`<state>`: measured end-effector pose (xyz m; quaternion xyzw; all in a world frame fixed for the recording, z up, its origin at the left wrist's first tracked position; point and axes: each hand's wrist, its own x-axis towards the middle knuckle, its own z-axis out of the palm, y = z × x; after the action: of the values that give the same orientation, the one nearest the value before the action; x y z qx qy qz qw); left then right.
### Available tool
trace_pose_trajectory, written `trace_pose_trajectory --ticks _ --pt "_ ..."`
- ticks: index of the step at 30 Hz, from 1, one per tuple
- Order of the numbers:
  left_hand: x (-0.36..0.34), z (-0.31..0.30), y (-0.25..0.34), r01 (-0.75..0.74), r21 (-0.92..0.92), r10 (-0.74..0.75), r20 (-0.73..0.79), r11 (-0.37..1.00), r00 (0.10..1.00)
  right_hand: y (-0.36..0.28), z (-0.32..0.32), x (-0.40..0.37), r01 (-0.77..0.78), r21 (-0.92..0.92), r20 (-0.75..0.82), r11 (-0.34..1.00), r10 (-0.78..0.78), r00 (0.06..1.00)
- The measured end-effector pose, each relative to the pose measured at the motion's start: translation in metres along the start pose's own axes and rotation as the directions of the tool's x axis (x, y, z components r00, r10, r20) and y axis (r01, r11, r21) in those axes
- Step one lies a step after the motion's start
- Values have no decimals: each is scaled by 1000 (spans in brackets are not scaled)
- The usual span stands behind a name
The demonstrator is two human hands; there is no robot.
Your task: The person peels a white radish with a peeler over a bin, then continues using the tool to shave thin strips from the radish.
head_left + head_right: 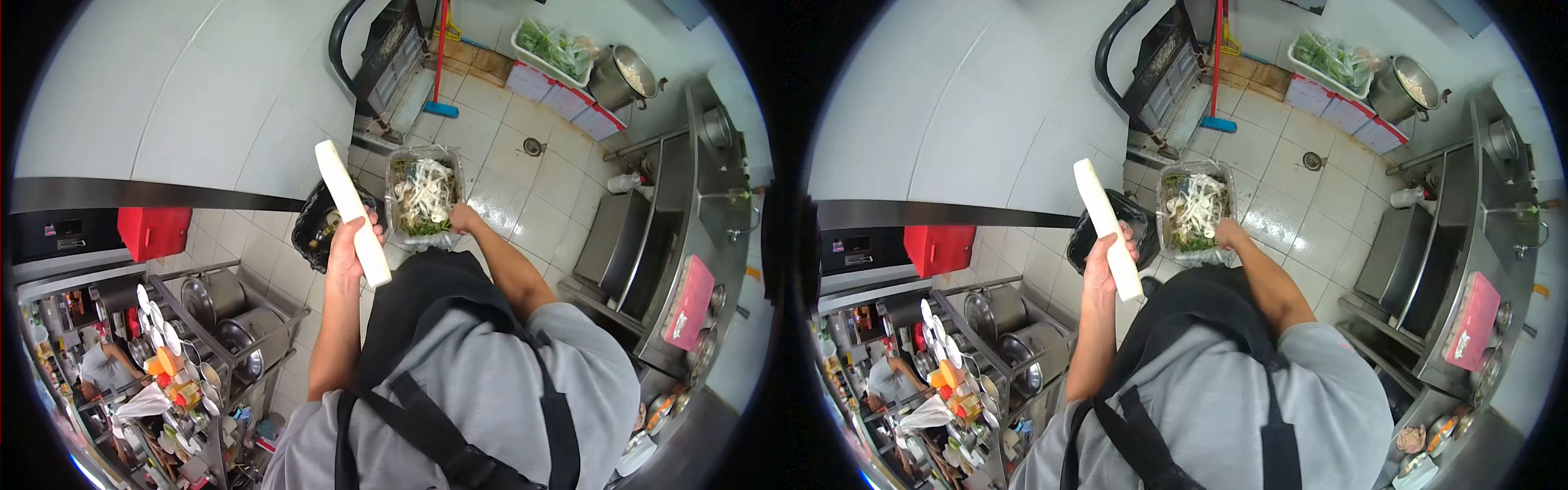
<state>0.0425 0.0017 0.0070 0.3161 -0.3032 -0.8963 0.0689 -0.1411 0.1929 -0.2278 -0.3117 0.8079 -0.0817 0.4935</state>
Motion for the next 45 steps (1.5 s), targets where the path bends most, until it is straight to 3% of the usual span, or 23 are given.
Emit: trace_pose_trajectory --ticks 1,2,3,5,9,11,16,18,19,21,24,28,30,31,32,33,34,36,37,39,40,42,45 --pt "0 1 5 -27 92 30 -29 995 999 -10 -6 -18 37 409 -34 912 -25 999" --pt "0 -3 7 -1 115 11 -92 993 996 -23 -16 -33 80 579 -38 811 -72 997" --pt "-5 -4 8 -55 81 54 15 995 998 -45 -22 -62 92 737 -24 669 -111 994" --pt "-4 -8 3 -88 98 87 11 991 996 -77 -48 -109 98 847 15 523 -207 978" --pt "4 1 2 -70 135 73 -18 988 997 -111 -70 -144 182 899 -29 399 -359 933" --pt "10 1 -2 -79 157 85 -33 984 996 -124 -78 -162 203 952 -80 228 -456 886" --pt "14 15 1 -112 184 116 -7 976 993 -133 -90 -176 162 959 -27 232 -495 869" --pt "14 17 1 -143 214 147 -2 966 989 -130 -90 -178 288 933 -94 214 -630 771" --pt "14 18 2 -151 258 154 7 954 988 -130 -90 -181 290 933 -95 213 -630 771" --pt "13 22 4 -161 301 164 15 940 986 -131 -92 -188 223 974 -146 45 -627 765" --pt "10 28 4 -195 366 191 47 910 980 -131 -95 -190 247 963 -137 106 -596 791" --pt "7 31 11 -199 294 214 -18 935 977 -123 -95 -188 284 941 -151 184 -524 838" --pt "4 28 18 -195 282 222 -66 939 973 -105 -101 -179 250 957 -202 147 -278 939" --pt "4 25 22 -212 268 222 -6 940 975 -93 -98 -171 250 957 -203 147 -276 939" --pt "5 25 25 -180 342 198 -17 922 980 -79 -93 -161 308 854 -304 420 -77 950" --pt "5 29 30 -147 414 176 -32 898 984 -81 -95 -162 277 692 -442 667 87 893" --pt "8 30 32 -150 414 180 -36 898 983 -84 -95 -165 280 691 -440 667 81 894" --pt "9 29 28 47 277 -28 -70 960 997 -96 -93 -181 436 722 -469 537 -84 879" --pt "13 25 21 42 241 -25 -75 970 997 -106 -91 -186 438 722 -470 535 -84 878" --pt "23 14 11 129 127 -135 34 983 990 -127 -86 -190 512 710 -498 483 -170 850" --pt "22 16 7 141 131 -147 40 981 988 -134 -84 -185 509 713 -502 483 -156 851" --pt "18 23 5 198 62 -204 105 978 973 -145 -83 -172 600 609 -657 519 -93 748" --pt "13 39 3 169 167 -187 104 971 977 -155 -87 -177 631 590 -647 503 -173 743"
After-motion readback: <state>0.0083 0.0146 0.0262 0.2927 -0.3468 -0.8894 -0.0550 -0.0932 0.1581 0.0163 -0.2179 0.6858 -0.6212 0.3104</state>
